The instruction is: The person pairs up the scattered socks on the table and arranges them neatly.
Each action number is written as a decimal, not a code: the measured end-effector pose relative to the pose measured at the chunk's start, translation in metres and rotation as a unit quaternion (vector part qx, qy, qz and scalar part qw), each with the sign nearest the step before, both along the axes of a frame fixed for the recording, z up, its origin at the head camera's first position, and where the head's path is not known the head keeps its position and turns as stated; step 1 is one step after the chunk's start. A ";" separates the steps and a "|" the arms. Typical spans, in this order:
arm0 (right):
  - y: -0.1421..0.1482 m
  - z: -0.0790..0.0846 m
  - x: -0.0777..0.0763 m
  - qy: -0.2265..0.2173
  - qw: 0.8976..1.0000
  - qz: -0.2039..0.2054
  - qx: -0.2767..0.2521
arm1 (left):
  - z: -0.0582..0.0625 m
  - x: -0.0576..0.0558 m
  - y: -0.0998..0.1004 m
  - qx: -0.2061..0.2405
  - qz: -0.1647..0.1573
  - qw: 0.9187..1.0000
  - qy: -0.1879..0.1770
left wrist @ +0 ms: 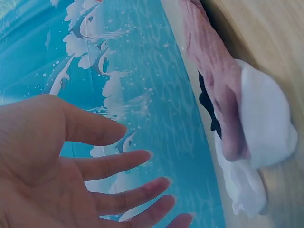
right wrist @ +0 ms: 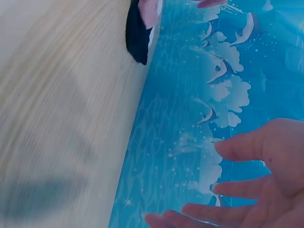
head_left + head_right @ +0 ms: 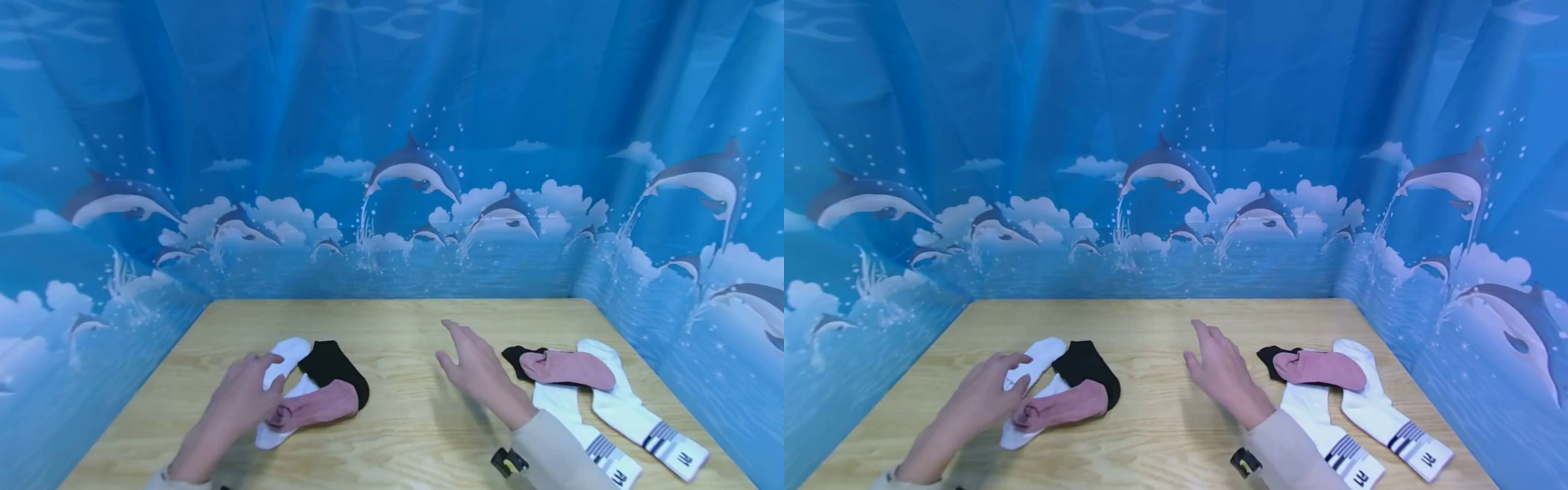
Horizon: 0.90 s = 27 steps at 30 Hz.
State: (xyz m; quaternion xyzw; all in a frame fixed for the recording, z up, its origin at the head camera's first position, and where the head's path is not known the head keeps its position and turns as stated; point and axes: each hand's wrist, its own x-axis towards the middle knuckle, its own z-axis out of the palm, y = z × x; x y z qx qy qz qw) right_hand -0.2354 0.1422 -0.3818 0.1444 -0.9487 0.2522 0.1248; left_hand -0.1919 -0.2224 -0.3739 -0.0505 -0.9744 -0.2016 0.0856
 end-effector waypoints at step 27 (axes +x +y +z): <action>-0.060 0.002 -0.012 -0.158 0.977 0.122 -0.069 | -0.012 -0.007 -0.013 0.012 -0.005 0.995 -0.094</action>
